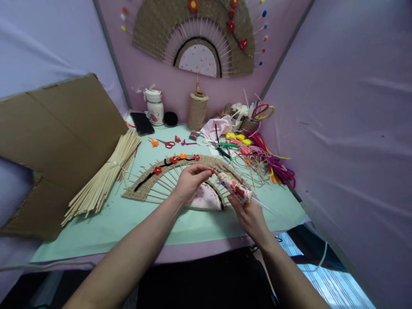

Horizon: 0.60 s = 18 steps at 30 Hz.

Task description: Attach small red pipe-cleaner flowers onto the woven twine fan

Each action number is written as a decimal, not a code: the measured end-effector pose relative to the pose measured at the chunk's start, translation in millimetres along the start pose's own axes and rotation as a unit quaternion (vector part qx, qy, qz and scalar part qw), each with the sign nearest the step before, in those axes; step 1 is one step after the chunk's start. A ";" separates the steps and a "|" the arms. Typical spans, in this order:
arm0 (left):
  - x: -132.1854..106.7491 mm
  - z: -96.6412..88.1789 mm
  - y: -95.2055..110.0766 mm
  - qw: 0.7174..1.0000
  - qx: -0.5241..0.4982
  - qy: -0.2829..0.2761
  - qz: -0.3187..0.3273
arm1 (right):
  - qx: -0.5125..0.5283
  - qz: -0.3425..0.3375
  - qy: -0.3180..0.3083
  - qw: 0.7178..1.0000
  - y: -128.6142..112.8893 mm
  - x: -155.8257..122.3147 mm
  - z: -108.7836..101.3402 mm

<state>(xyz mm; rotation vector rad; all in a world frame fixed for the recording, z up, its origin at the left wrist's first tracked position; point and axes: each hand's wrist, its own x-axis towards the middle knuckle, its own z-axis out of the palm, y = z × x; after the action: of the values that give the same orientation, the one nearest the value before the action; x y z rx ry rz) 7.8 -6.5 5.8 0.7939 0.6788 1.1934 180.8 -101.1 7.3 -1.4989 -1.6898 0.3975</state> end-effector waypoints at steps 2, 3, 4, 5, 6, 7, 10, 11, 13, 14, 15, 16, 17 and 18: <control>0.0 0.5 0.3 1.000 -0.001 0.005 -0.002 | 0.000 -0.002 0.002 1.000 0.0 0.1 -0.2; 0.0 0.7 0.4 1.000 -0.003 0.007 -0.003 | 0.000 -0.006 0.005 1.000 -0.1 0.3 -0.2; 0.0 0.8 0.6 1.000 -0.005 0.009 -0.004 | 0.001 -0.010 0.006 1.000 -0.2 0.6 -0.3; -0.1 0.9 0.9 1.000 -0.007 0.011 -0.006 | 0.003 -0.012 0.006 1.000 -0.4 0.8 -0.2; -0.2 1.0 1.2 1.000 -0.010 0.011 -0.007 | 0.004 -0.012 0.007 1.000 -0.4 1.1 0.0; -0.3 1.0 1.7 1.000 -0.011 0.011 -0.010 | 0.003 -0.011 0.008 1.000 -0.5 1.5 0.3; -0.9 1.1 2.8 1.000 -0.014 0.007 -0.015 | -0.008 -0.002 0.005 1.000 0.1 2.9 0.7; -1.0 1.2 2.9 1.000 -0.014 0.006 -0.017 | -0.014 0.003 0.005 1.000 0.7 3.5 0.0; -1.0 1.7 2.5 1.000 -0.012 0.004 -0.015 | -0.033 0.014 0.008 0.999 3.5 4.5 -4.8; -1.0 2.2 2.3 1.000 -0.009 0.005 -0.013 | -0.044 0.020 0.012 0.999 6.3 4.7 -9.4; -1.0 2.6 2.7 1.000 -0.005 0.006 -0.010 | -0.055 0.024 0.019 0.998 10.3 4.8 -15.7; -1.1 2.9 4.0 1.000 0.003 0.007 -0.005 | -0.067 0.027 0.023 0.997 16.0 4.4 -23.6; -1.4 2.8 6.8 1.000 0.014 0.007 0.002 | -0.077 0.030 0.023 0.996 23.5 3.8 -32.9; -2.0 2.1 11.5 1.000 0.028 0.008 0.012 | -0.092 0.033 0.029 0.995 32.9 2.9 -43.3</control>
<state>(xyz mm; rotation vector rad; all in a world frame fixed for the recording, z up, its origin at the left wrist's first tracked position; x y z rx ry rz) 2.9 -6.9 16.6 0.8427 0.7191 1.2079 235.1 -102.5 11.7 -1.6869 -1.6707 0.2352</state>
